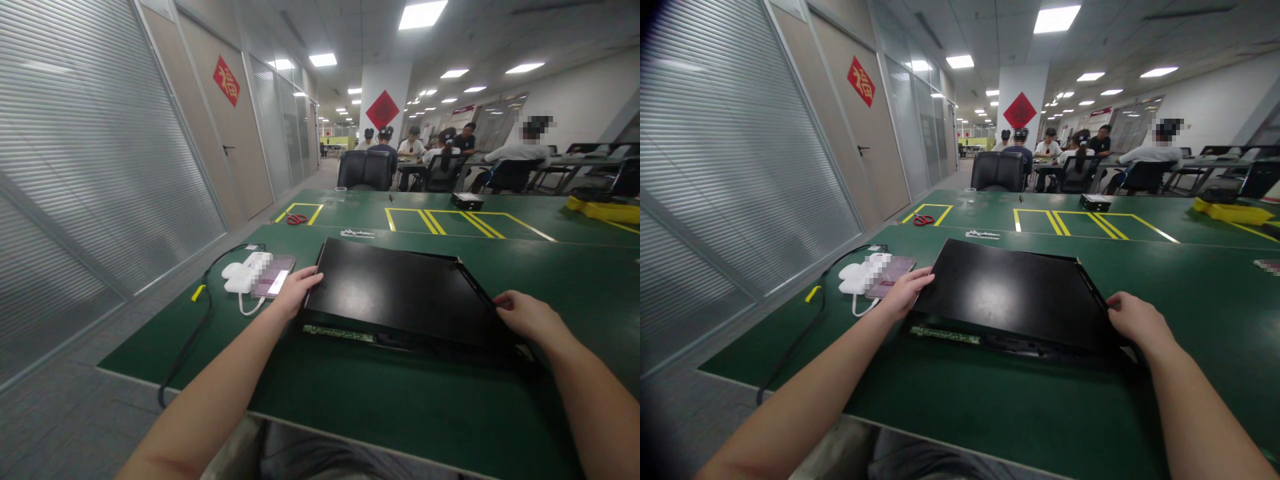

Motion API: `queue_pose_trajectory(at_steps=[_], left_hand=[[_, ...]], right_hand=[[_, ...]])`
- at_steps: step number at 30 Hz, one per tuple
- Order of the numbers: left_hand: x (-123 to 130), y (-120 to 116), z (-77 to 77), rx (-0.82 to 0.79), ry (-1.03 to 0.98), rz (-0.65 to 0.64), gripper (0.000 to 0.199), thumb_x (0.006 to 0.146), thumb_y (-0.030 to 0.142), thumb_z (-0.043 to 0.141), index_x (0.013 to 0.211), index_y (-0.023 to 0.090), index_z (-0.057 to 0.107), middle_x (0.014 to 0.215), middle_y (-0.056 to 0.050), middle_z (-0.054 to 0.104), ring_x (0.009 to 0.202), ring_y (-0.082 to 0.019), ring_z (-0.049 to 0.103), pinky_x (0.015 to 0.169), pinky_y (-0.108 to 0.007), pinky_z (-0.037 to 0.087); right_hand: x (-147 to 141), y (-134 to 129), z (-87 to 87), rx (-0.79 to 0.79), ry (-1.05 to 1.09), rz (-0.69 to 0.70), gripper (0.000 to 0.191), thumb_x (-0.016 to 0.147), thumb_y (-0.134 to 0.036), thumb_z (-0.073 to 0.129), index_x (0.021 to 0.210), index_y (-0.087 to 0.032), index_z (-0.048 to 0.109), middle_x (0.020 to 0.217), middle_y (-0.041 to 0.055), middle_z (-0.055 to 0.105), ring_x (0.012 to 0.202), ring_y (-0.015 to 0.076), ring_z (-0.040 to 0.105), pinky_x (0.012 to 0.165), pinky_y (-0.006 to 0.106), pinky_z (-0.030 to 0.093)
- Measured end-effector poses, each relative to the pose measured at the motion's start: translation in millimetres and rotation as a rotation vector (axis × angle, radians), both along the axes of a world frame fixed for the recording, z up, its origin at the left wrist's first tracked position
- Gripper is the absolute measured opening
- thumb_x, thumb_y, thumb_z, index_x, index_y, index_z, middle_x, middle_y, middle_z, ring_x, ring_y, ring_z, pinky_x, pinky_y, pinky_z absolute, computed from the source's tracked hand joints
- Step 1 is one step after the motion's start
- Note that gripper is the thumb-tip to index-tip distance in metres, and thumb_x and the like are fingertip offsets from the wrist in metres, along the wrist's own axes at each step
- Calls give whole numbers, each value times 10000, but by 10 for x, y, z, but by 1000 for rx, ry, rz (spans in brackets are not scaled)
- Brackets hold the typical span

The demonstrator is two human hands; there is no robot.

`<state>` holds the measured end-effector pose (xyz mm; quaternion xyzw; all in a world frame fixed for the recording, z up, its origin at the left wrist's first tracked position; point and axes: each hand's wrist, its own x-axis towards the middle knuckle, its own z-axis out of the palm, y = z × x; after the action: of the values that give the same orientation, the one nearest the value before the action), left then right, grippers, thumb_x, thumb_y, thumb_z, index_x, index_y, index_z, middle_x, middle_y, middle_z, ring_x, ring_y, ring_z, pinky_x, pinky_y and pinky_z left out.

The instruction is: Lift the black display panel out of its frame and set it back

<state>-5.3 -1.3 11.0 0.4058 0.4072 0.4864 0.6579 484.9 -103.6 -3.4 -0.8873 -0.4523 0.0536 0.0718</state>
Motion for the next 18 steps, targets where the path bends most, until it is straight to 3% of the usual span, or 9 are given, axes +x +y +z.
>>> queue_pose_trajectory(at_steps=[6,11,18], left_hand=[[-11,-38,37,73,24,-24,577,506,235,986,1049,148,810,1124,-119,808,1000,-277,757,884,-353,586],[9,-78,92,90,-32,-52,635,508,255,989,1104,141,798,1094,-123,815,1014,-286,761,874,-349,589],[40,-132,146,112,-88,-48,652,544,222,964,1162,129,776,1090,-137,815,1093,-314,747,922,-364,595]], right_hand=[[12,-1,-27,13,-9,4,213,782,-300,617,954,-263,737,1029,88,787,927,288,742,706,364,547],[17,-1,-40,4,9,-3,261,808,-301,589,1025,-261,728,1060,87,785,951,287,739,712,358,535],[69,21,-86,73,84,-6,606,838,-395,550,1420,-233,593,1080,92,776,910,298,736,738,388,548]])
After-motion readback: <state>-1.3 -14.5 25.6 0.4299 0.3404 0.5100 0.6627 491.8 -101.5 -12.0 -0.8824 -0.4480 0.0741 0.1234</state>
